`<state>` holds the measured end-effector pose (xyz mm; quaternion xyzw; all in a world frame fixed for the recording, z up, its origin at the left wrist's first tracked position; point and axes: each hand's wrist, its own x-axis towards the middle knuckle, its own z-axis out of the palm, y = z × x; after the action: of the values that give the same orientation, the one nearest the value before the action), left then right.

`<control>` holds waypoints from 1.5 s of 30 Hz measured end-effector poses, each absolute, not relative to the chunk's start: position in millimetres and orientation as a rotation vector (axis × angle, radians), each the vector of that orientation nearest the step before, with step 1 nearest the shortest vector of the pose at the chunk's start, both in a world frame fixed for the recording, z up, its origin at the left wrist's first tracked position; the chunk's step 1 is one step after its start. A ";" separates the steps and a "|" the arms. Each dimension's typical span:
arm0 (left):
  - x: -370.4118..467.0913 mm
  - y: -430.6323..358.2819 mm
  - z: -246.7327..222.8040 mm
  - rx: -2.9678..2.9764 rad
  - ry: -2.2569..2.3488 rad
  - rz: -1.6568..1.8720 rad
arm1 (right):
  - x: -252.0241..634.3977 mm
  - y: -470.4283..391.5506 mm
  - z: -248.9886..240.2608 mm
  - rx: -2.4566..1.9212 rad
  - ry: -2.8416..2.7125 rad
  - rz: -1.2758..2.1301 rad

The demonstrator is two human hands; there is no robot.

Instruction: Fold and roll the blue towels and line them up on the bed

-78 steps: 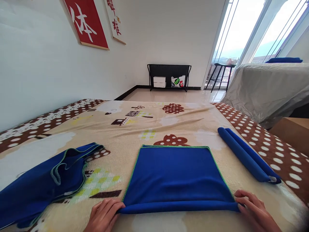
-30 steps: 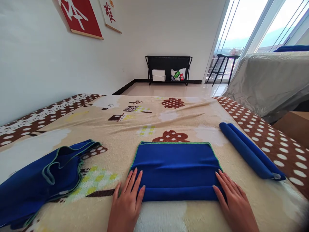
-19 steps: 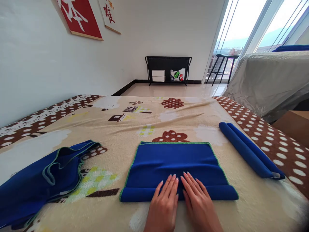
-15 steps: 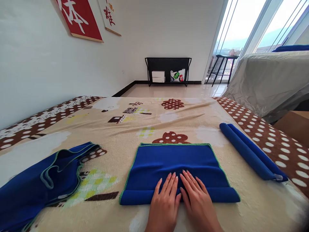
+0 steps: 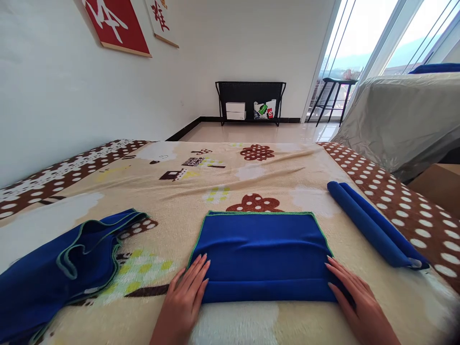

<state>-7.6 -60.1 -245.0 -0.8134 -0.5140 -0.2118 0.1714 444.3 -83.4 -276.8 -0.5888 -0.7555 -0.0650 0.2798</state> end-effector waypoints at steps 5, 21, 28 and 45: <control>-42.3 -75.7 -233.9 -2.275 -1.455 -0.779 | 479.8 -102.0 -280.7 -1.517 -2.050 -0.214; -64.1 -82.1 -244.1 -2.399 -1.548 -0.755 | 487.8 -94.6 -285.3 -1.619 -2.088 -0.193; -58.4 -82.3 -237.0 -2.344 -1.555 -0.873 | 487.2 -90.9 -286.3 -1.611 -2.070 -0.204; -61.1 -111.7 -240.2 -2.347 -1.944 -1.022 | 499.6 -118.0 -278.9 -1.620 -2.072 0.154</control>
<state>-61.1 -111.7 -240.2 -0.7297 -0.6043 -0.3178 -0.0362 499.6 -118.0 -278.9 -0.5953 -0.7612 0.0565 0.2509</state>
